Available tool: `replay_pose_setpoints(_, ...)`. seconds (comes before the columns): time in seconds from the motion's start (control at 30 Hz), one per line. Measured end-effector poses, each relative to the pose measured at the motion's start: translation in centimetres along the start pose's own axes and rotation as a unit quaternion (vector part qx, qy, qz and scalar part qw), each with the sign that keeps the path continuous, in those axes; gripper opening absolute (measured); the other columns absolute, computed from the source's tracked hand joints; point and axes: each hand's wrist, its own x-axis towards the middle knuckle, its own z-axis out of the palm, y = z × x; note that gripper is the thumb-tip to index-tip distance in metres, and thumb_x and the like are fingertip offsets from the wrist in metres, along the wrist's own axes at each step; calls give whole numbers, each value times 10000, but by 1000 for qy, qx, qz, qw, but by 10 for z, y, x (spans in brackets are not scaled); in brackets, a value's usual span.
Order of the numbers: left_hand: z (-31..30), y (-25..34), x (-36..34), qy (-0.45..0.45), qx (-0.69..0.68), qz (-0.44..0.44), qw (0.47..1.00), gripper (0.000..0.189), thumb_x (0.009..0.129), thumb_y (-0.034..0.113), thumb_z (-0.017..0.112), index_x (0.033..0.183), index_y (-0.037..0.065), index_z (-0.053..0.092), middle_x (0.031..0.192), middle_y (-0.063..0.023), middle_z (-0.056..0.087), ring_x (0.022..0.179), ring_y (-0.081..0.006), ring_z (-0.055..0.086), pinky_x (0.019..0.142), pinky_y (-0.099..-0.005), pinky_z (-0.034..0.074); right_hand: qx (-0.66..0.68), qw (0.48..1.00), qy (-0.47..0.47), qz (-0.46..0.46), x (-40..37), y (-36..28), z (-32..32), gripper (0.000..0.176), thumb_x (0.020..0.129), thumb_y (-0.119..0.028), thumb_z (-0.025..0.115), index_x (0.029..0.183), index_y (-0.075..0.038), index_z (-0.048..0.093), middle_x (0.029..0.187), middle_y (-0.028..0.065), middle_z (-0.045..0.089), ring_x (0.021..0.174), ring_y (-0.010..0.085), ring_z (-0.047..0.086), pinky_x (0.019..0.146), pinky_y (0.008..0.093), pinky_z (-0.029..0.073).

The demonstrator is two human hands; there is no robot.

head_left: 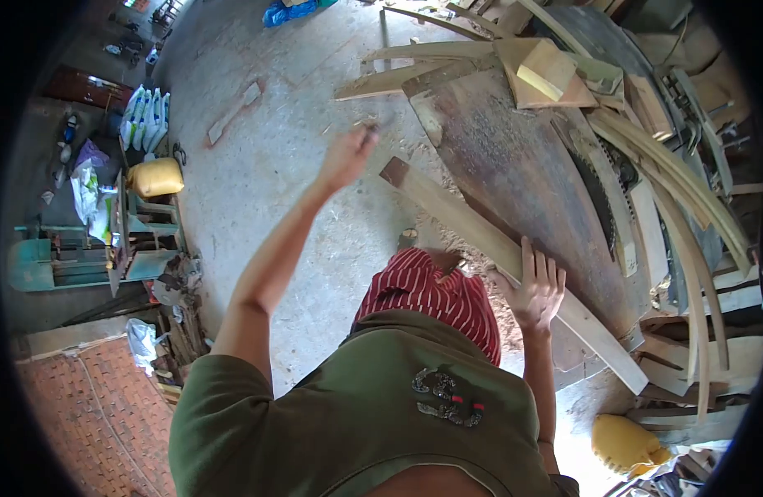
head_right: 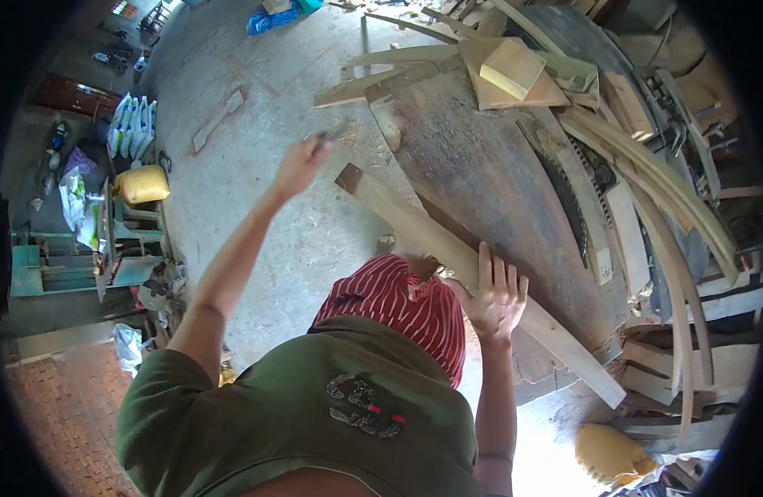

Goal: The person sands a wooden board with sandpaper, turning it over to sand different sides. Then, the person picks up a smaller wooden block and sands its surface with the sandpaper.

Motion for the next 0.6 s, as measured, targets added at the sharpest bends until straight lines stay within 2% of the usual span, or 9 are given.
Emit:
replay_pose_setpoints(0.13, 18, 16, -24, 114, -136, -9, 984, 341, 986, 263, 537, 1185, -5, 610, 921, -246, 671, 833, -335, 673, 734, -421, 500, -10, 998, -4, 59, 2, 2, 13, 650, 771, -518, 712, 1232, -67, 634, 969, 101, 651, 840, 283, 604, 752, 427, 465)
replay_pose_setpoints(0.23, 2, 36, -35, 134, -315, -150, 928, 344, 988, 269, 565, 1185, -7, 619, 964, -165, 706, 831, -170, 668, 757, -330, 502, -55, 994, -18, 90, 12, 7, 24, 651, 798, -507, 704, 1263, -59, 618, 1024, 132, 648, 932, 301, 600, 826, 434, 466)
replay_pose_setpoints(0.3, 9, 60, -38, 187, -531, -85, 822, 352, 982, 319, 599, 1150, 12, 640, 939, 0, 683, 804, -101, 612, 681, -266, 467, -34, 994, -45, 88, 24, 9, 22, 711, 842, -512, 679, 1358, -44, 534, 1132, 154, 631, 1093, 300, 580, 942, 455, 447)
replay_pose_setpoints(0.33, 3, 83, -40, 129, -590, -110, 790, 373, 979, 324, 603, 1184, 13, 617, 990, -21, 676, 866, -116, 620, 733, -274, 488, -46, 995, -43, 82, 34, 5, 19, 711, 842, -512, 679, 1358, -44, 534, 1132, 154, 631, 1093, 300, 580, 942, 455, 447)
replay_pose_setpoints(0.37, -1, 105, -44, 72, -642, -135, 751, 399, 975, 329, 606, 1219, 13, 593, 1040, -42, 670, 928, -130, 628, 785, -282, 508, 234, 963, -40, 130, 47, -7, 17, 735, 859, -513, 669, 1395, -51, 473, 1201, 145, 601, 1155, 290, 550, 1008, 455, 401)
replay_pose_setpoints(0.43, 23, 135, -45, -13, -698, -85, 711, 497, 955, 365, 630, 1301, 23, 528, 1115, -72, 648, 1008, -152, 622, 848, -313, 522, 723, 663, -46, 190, 72, -29, 16, 792, 893, -516, 648, 1471, -64, 349, 1337, 129, 542, 1279, 268, 489, 1139, 455, 309)
replay_pose_setpoints(0.47, 26, 148, -46, -100, -691, -78, 712, 566, 946, 391, 636, 1352, 30, 477, 1177, -94, 623, 1015, -177, 615, 852, -331, 519, 725, 663, -55, 178, 81, -33, 13, 792, 893, -516, 648, 1471, -64, 349, 1337, 129, 542, 1279, 268, 489, 1139, 455, 309)
replay_pose_setpoints(0.53, 38, 174, -50, -76, -621, -13, 780, 529, 947, 402, 633, 1275, -3, 540, 1060, -102, 653, 962, -175, 614, 832, -322, 506, 824, 484, -109, 272, 95, -33, 3, 754, 859, -448, 719, 1437, -77, 406, 1348, 100, 537, 1267, 263, 497, 1127, 463, 336)
replay_pose_setpoints(0.6, 40, 187, -46, -36, -612, 76, 786, 499, 972, 391, 598, 1252, -19, 555, 1010, -99, 659, 948, -165, 612, 819, -328, 504, 851, 451, -51, 266, 102, -24, 2, 732, 816, -366, 785, 1403, -88, 449, 1334, 75, 548, 1255, 255, 506, 1102, 458, 370)
